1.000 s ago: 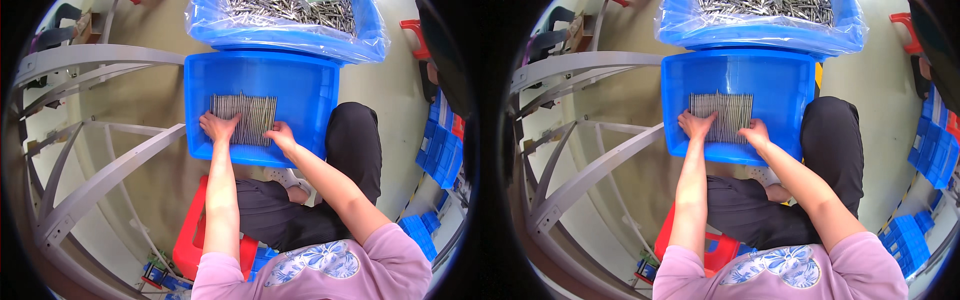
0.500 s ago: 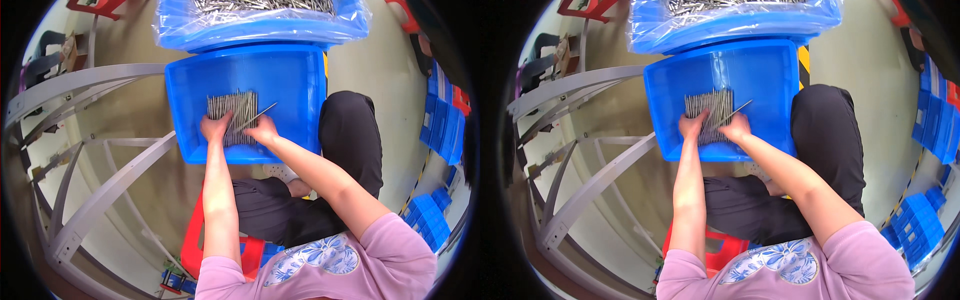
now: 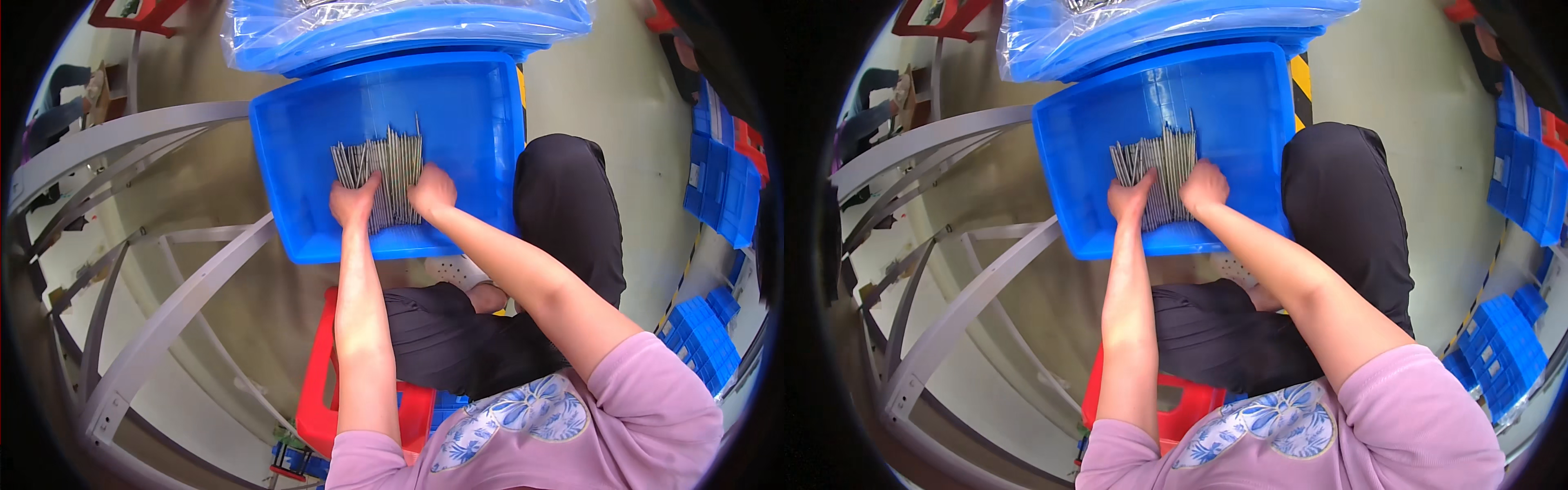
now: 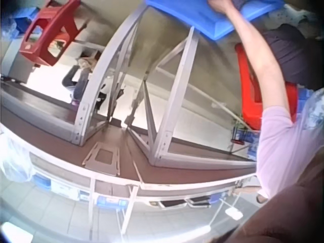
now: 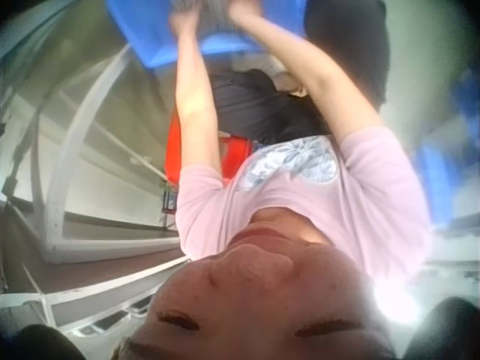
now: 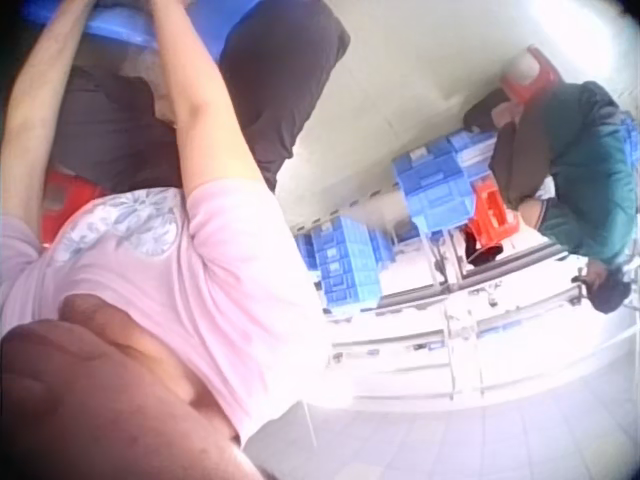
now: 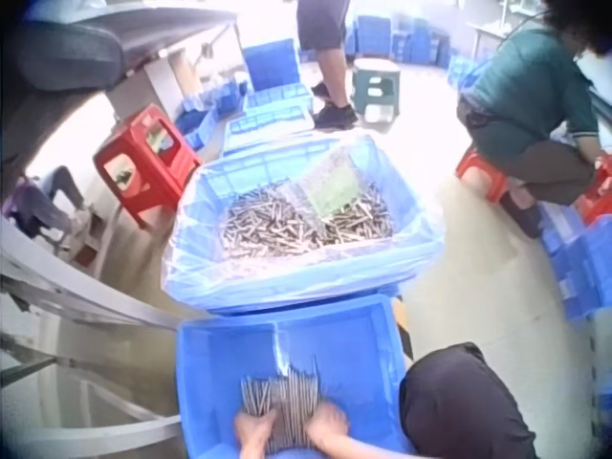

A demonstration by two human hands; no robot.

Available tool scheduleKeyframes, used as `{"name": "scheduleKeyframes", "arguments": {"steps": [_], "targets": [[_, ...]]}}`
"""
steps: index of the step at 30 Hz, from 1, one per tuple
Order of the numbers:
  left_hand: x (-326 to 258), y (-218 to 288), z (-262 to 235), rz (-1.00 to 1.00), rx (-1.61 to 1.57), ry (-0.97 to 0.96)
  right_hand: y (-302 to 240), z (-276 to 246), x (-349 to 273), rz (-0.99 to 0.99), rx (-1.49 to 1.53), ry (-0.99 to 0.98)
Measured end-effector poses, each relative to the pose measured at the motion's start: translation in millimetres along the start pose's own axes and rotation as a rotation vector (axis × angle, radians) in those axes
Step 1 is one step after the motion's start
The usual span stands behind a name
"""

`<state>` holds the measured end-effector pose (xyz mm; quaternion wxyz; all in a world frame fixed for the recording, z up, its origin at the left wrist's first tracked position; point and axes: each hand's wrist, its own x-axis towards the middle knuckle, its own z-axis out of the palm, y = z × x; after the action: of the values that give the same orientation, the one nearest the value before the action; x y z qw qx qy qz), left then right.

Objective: The person retrieves metal rods from blue plastic bins and measures them using a digital caliper. They handle the rods one by one, taking measurements and placing them into pink and green baskets on the table. The person also moves the bins and caliper between different locations on the workbench.

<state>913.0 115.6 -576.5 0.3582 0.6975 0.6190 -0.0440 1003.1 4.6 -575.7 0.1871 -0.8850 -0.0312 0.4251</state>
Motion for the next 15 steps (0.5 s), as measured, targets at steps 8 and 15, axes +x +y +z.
{"name": "scheduleKeyframes", "arguments": {"steps": [8,15], "targets": [[-10,8,17,0.068,0.257,0.147,5,16,-19,-0.153,0.086,0.06],[-12,12,18,0.031,-0.026,0.003,19,9,-1,-0.138,0.261,-0.012]]}}
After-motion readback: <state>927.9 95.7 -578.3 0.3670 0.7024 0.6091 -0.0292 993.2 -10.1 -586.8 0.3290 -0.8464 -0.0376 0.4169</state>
